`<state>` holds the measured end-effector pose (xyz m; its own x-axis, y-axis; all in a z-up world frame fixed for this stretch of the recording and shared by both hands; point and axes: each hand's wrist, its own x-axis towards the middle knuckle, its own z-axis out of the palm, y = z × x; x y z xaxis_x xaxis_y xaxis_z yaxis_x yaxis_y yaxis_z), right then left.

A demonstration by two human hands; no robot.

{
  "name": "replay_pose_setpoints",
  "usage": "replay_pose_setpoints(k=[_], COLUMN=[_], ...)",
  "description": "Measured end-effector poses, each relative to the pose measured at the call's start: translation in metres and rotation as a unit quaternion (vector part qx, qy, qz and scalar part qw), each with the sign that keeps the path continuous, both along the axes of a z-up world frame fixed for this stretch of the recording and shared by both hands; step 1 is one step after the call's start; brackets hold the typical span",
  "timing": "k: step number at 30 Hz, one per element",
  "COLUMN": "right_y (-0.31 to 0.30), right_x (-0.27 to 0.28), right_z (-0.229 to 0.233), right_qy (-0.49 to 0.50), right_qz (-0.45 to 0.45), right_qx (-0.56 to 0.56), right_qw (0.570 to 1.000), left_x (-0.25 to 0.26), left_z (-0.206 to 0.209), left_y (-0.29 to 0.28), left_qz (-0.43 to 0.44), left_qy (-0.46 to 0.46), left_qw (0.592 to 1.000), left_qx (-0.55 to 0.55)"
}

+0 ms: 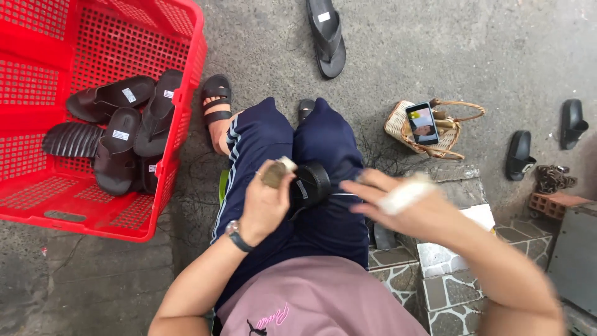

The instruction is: Repairing sandals by stitching or applying adhesive to the soles and pressing them together.

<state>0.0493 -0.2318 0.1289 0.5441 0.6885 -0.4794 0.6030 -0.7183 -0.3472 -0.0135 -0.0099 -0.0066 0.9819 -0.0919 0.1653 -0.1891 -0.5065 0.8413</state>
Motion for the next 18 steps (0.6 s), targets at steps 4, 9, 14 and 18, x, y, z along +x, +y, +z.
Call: replay_pose_setpoints(k=[4,9,14,18], right_y=[0.011,0.03,0.026,0.007], right_x=[-0.031,-0.029,-0.045,-0.018], right_z=[-0.083,-0.061,-0.089,-0.051], right_qy=[0.069,0.167,-0.044,0.249], right_qz=[-0.117,-0.174,-0.079,-0.313], right_qx=[0.318,0.428,0.277,0.351], right_qw=[0.938,0.871,0.957,0.846], left_x=[0.016,0.001,-0.01,-0.001], left_z=[0.044,0.053,0.056,0.051], left_y=[0.026,0.034,0.034,0.052], left_qz=[-0.114,-0.201,-0.192,-0.058], left_qy=[0.248,0.293,0.287,0.203], left_qw=[0.956,0.912,0.908,0.977], left_qx=[-0.106,-0.206,-0.238,-0.019])
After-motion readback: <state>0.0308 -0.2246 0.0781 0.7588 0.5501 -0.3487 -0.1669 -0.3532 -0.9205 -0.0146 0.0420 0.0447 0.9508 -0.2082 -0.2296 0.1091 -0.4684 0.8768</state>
